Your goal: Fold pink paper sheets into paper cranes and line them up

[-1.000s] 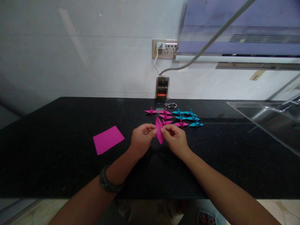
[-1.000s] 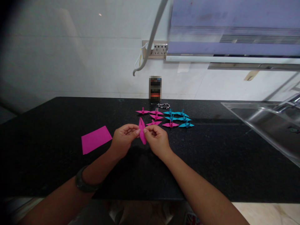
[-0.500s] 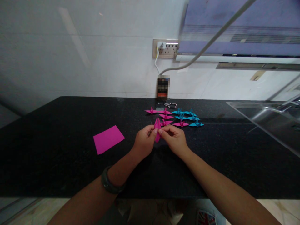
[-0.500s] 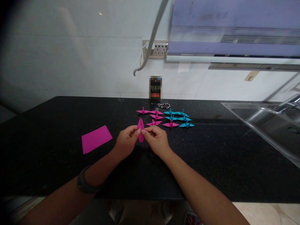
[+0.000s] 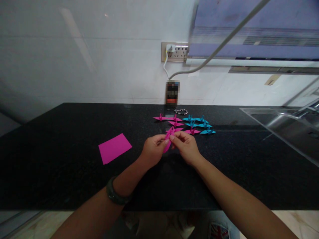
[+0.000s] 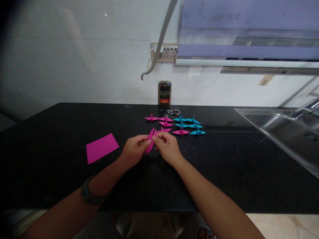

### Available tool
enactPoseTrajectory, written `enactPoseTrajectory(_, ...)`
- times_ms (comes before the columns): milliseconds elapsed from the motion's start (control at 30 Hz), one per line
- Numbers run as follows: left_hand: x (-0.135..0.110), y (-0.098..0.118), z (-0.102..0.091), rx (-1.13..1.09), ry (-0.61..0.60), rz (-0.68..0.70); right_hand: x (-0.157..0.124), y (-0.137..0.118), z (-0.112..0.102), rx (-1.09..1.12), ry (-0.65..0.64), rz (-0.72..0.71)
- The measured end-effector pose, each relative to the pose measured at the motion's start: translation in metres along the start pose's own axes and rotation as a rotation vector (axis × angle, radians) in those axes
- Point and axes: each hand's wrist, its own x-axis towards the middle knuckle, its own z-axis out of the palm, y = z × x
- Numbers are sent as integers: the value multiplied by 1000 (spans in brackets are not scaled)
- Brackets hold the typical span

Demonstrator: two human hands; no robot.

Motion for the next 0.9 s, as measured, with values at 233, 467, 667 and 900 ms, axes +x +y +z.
enactPoseTrajectory(233,0,6,5,-130,22,-211,3,3,-3,135,12,34)
enactPoseTrajectory(467,3,0,-5,205,146,-27,5,0,-11,-131,48,-216)
enactPoseTrajectory(667,2,-1,-9,422,114,110,5,-13,-22,-628,-125,-578)
enactPoseTrajectory(900,1,2,-12,472,92,145,5,-13,-21,-654,-166,-564)
